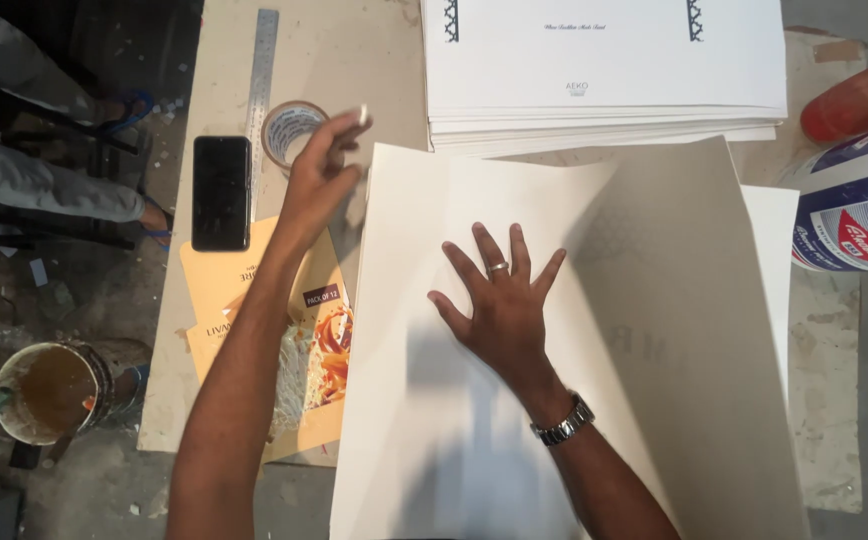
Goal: Inspecting and sorting large white paper sheets on a work table.
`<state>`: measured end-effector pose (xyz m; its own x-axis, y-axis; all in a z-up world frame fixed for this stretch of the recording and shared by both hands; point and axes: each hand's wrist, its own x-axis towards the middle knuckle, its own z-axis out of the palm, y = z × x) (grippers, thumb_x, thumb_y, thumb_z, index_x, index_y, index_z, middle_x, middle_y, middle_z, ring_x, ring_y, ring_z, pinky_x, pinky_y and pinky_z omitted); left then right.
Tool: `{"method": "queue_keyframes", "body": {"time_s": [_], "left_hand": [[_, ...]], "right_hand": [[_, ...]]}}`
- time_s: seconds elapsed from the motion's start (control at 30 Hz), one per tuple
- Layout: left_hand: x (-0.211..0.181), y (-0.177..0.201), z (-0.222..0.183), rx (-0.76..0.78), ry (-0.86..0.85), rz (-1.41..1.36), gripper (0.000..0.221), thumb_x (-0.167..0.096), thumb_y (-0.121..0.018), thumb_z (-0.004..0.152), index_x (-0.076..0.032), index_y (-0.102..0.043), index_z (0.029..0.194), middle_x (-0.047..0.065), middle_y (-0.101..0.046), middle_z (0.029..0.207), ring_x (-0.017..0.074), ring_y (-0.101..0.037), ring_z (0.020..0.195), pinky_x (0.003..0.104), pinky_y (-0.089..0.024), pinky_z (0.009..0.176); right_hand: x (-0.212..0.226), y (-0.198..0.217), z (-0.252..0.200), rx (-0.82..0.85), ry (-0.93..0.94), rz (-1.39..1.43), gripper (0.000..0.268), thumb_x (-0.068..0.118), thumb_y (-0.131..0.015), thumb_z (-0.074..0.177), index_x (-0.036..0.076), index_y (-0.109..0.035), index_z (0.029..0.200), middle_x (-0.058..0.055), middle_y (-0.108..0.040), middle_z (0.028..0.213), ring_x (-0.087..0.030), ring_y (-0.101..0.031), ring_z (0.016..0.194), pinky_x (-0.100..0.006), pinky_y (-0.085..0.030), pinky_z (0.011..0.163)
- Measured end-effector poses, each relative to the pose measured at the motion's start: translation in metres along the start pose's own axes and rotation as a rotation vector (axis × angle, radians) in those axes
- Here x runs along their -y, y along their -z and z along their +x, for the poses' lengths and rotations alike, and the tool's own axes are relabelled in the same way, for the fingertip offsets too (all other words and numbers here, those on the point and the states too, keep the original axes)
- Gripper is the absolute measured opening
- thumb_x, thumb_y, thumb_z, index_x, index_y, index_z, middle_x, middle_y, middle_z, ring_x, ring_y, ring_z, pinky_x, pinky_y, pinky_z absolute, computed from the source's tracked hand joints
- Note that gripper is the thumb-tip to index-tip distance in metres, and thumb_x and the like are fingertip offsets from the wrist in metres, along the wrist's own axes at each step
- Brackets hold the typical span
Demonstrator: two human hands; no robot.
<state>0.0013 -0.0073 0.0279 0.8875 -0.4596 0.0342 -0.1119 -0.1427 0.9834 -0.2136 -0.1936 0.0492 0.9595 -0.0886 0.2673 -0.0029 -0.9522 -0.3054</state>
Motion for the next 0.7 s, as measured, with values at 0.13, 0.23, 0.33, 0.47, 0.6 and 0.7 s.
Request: {"method": "queue_keyframes", "body": {"time_s": [0.13,0.23,0.33,0.47,0.6,0.7], "left_hand": [[-0.026,0.002,0.019,0.065,-0.169,0.391,0.071,-0.008,-0.064,0.082,-0.008,-0.045,0.151,0.005,-0.073,0.134,0.0253,-0.051,0.128,0.049,-0.030,0.110],[-0.034,0.004,0.026,0.169,-0.208,0.623,0.075,-0.015,-0.064,0.081,-0.009,-0.043,0.152,0.000,-0.077,0.120,0.0253,-0.049,0.122,0.048,-0.024,0.108],[-0.037,0.013,0.027,0.220,-0.224,0.736,0.074,-0.015,-0.064,0.082,-0.011,-0.044,0.153,-0.002,-0.078,0.113,0.0232,-0.052,0.110,0.043,-0.029,0.107],[-0.029,0.024,0.019,0.090,-0.253,0.688,0.068,-0.008,-0.064,0.082,-0.011,-0.051,0.149,0.000,-0.076,0.116,0.0221,-0.056,0.110,0.045,-0.029,0.110],[0.005,0.021,0.014,0.054,-0.235,0.293,0.055,0.003,-0.060,0.081,-0.007,-0.064,0.135,0.007,-0.060,0.141,0.0236,-0.059,0.122,0.042,-0.048,0.107],[0.019,0.010,0.009,0.113,-0.028,-0.057,0.046,0.007,-0.055,0.085,-0.004,-0.066,0.128,0.009,-0.045,0.156,0.0209,-0.064,0.121,0.032,-0.062,0.092]], "right_hand": [[-0.002,-0.004,-0.002,-0.016,0.004,0.002,0.057,0.051,-0.075,0.088,0.023,-0.064,0.137,-0.010,-0.050,0.152,-0.047,-0.039,0.144,-0.086,-0.013,0.108],[-0.001,-0.003,-0.003,-0.004,0.006,-0.029,0.057,0.053,-0.073,0.089,0.023,-0.064,0.137,-0.011,-0.050,0.152,-0.046,-0.037,0.144,-0.087,-0.013,0.107],[-0.002,-0.002,-0.001,0.009,0.000,-0.020,0.056,0.053,-0.072,0.090,0.024,-0.063,0.137,-0.010,-0.050,0.152,-0.046,-0.036,0.145,-0.086,-0.012,0.108],[-0.001,-0.001,-0.002,0.028,-0.010,-0.003,0.056,0.052,-0.072,0.090,0.023,-0.063,0.138,-0.010,-0.049,0.152,-0.046,-0.036,0.145,-0.086,-0.011,0.108],[-0.003,-0.006,-0.003,0.004,0.010,-0.037,0.057,0.053,-0.072,0.090,0.023,-0.063,0.137,-0.011,-0.050,0.152,-0.046,-0.035,0.145,-0.086,-0.011,0.108],[-0.003,-0.005,-0.003,0.003,0.007,-0.029,0.056,0.053,-0.072,0.090,0.024,-0.063,0.137,-0.010,-0.050,0.152,-0.046,-0.036,0.146,-0.086,-0.012,0.108]]}}
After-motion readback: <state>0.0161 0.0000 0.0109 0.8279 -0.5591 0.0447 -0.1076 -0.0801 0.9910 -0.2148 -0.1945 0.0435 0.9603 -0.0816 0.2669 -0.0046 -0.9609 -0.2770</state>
